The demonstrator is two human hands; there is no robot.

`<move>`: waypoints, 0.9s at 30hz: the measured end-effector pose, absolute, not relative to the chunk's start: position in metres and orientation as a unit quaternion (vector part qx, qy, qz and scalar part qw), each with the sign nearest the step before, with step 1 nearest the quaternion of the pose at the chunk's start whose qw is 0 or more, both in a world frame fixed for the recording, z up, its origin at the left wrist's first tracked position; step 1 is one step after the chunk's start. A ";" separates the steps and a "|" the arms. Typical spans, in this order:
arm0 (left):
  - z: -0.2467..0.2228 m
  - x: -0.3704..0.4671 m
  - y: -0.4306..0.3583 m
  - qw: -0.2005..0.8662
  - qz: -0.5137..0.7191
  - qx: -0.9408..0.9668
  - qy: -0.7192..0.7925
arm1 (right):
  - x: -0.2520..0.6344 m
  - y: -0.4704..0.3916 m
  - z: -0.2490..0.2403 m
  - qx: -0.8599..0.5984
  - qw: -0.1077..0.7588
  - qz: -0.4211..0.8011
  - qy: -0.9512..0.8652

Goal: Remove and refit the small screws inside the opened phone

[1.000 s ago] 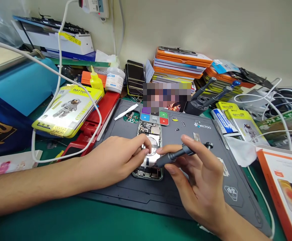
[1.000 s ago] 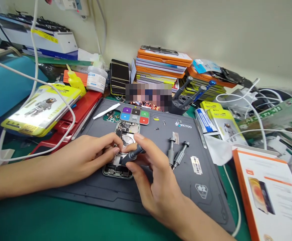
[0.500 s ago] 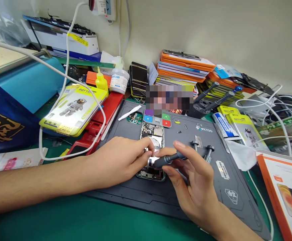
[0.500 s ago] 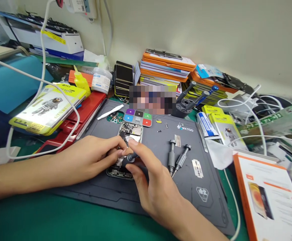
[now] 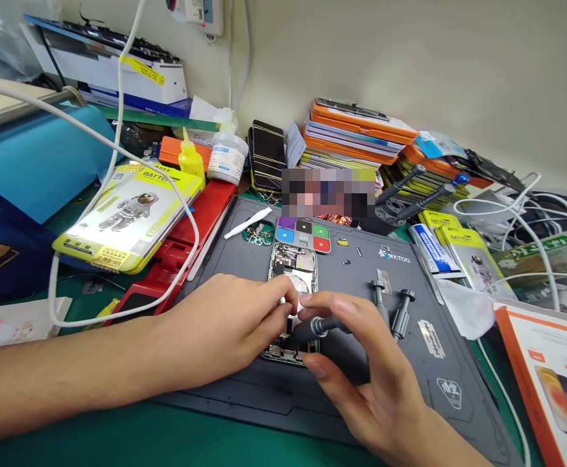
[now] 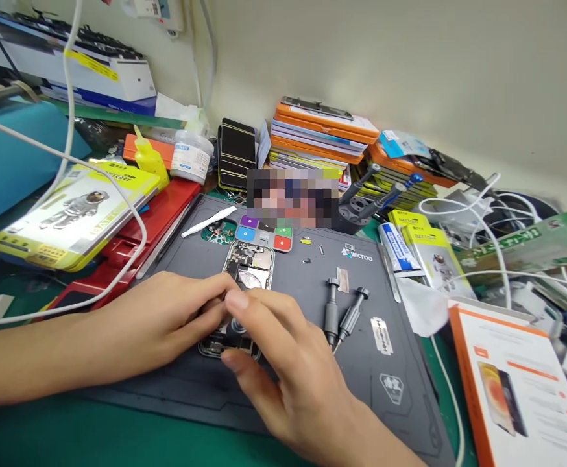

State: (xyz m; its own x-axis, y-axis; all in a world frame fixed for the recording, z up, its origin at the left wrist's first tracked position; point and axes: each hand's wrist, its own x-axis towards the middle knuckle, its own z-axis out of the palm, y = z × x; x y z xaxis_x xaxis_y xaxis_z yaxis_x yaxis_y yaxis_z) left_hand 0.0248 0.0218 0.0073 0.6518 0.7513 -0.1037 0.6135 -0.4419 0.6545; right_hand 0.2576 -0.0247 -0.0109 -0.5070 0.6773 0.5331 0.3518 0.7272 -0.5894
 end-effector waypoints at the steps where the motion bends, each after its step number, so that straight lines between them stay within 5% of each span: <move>1: 0.008 0.025 0.022 0.340 0.101 0.842 0.406 | 0.258 -0.025 -0.011 -0.306 0.392 0.202 -0.844; 27: 0.007 0.026 0.021 0.302 0.103 0.863 0.392 | 0.258 -0.030 -0.014 -0.303 0.399 0.174 -0.848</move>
